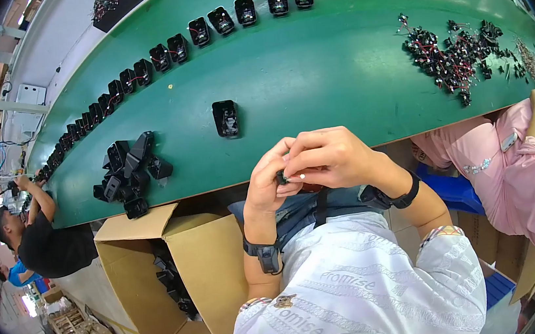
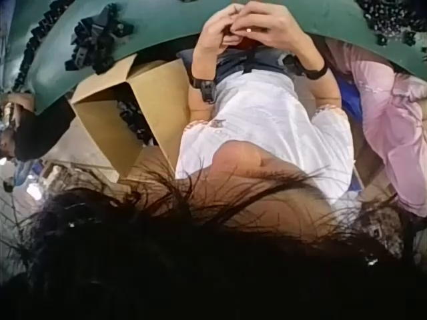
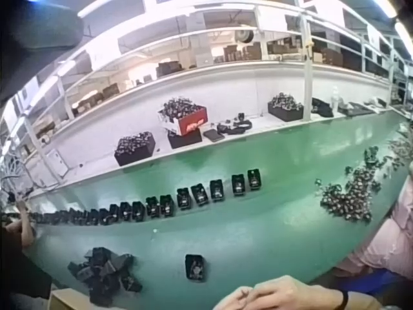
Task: Assembling small black plastic components on an industrial production line.
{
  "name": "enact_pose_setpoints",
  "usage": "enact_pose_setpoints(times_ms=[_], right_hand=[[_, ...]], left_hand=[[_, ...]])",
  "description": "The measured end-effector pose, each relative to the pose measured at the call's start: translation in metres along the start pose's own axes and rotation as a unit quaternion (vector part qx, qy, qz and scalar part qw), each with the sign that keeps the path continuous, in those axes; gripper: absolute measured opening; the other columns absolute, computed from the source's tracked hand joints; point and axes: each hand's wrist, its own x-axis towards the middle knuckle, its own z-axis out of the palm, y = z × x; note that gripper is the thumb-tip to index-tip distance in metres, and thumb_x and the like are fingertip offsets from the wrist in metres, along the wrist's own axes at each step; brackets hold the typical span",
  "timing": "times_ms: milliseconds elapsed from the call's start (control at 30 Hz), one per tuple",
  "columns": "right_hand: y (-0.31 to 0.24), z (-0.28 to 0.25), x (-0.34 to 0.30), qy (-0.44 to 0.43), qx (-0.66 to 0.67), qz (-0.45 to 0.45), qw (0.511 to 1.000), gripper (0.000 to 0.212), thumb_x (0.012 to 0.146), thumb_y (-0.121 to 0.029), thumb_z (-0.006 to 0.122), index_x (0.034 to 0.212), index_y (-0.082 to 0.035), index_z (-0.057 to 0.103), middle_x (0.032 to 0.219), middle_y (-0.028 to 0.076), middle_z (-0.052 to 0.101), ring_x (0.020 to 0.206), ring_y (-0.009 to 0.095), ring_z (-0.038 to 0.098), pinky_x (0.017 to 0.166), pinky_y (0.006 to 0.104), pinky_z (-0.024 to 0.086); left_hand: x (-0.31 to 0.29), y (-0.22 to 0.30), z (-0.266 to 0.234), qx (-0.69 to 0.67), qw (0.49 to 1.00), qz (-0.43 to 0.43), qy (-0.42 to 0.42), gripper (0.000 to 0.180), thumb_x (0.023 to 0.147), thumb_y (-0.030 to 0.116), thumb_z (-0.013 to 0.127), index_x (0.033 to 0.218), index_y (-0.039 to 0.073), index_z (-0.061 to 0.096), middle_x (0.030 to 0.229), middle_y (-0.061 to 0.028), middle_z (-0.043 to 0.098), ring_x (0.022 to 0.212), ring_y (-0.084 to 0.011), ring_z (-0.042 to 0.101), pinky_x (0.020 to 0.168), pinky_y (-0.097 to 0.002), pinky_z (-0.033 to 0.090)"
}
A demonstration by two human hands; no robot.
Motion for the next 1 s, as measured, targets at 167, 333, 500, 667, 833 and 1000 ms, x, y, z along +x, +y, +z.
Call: enact_pose_setpoints(times_ms=[167,333,500,667,833,1000], right_hand=[[-0.001,-0.007,0.003,0.043,-0.037,-0.039,0.998,0.018,0.073,-0.005,0.088,0.087,-0.011,0.079,0.082,0.001,0.067,0.069,0.018,0.066,0.059,0.0307,0.052],[0.003,0.002,-0.005,0.134,0.015,0.100,0.986,0.012,0.079,0.002,0.082,0.083,-0.003,0.072,0.082,0.006,0.065,0.064,0.010,0.058,0.054,0.0251,0.045],[0.008,0.014,-0.008,0.166,0.029,0.099,0.981,0.013,0.080,0.002,0.082,0.087,-0.003,0.072,0.084,0.006,0.066,0.067,0.011,0.061,0.057,0.0259,0.048],[0.009,0.014,-0.004,0.147,0.007,0.059,0.987,0.014,0.080,0.002,0.082,0.091,-0.003,0.073,0.088,0.007,0.069,0.072,0.014,0.066,0.061,0.0262,0.052],[0.019,0.017,-0.007,0.146,-0.037,0.074,0.986,0.016,0.080,0.000,0.083,0.092,-0.004,0.074,0.091,0.008,0.070,0.076,0.017,0.067,0.065,0.0286,0.054],[0.019,0.022,-0.007,0.147,-0.033,0.091,0.984,0.015,0.080,-0.001,0.082,0.092,-0.005,0.074,0.093,0.008,0.070,0.077,0.018,0.067,0.066,0.0293,0.054]], left_hand=[[-0.007,0.011,0.004,0.332,0.889,0.227,0.220,0.023,0.104,0.016,0.055,0.122,0.003,0.057,0.076,-0.0041,0.064,0.054,-0.0087,0.053,0.050,-0.0228,0.040],[-0.021,0.053,-0.038,0.589,0.580,0.387,0.409,0.050,0.091,0.015,0.074,0.135,0.003,0.055,0.109,-0.0123,0.070,0.102,-0.0269,0.066,0.087,-0.0369,0.052],[-0.010,0.062,-0.054,0.775,0.493,0.261,0.299,0.083,0.079,0.024,0.085,0.150,0.007,0.046,0.148,-0.0187,0.053,0.144,-0.0401,0.041,0.118,-0.0488,0.033],[-0.001,0.048,-0.068,0.747,0.488,0.315,0.325,0.077,0.077,0.028,0.087,0.144,0.008,0.054,0.137,-0.0175,0.061,0.131,-0.0386,0.054,0.109,-0.0469,0.042],[0.006,0.010,-0.028,0.746,0.487,0.270,0.366,0.087,0.070,0.032,0.092,0.144,0.008,0.053,0.117,-0.0168,0.060,0.110,-0.0371,0.059,0.095,-0.0457,0.046],[-0.009,-0.007,-0.005,0.711,0.564,0.273,0.319,0.107,0.063,0.022,0.096,0.155,0.010,0.041,0.132,-0.0188,0.052,0.109,-0.0351,0.058,0.092,-0.0457,0.050]])
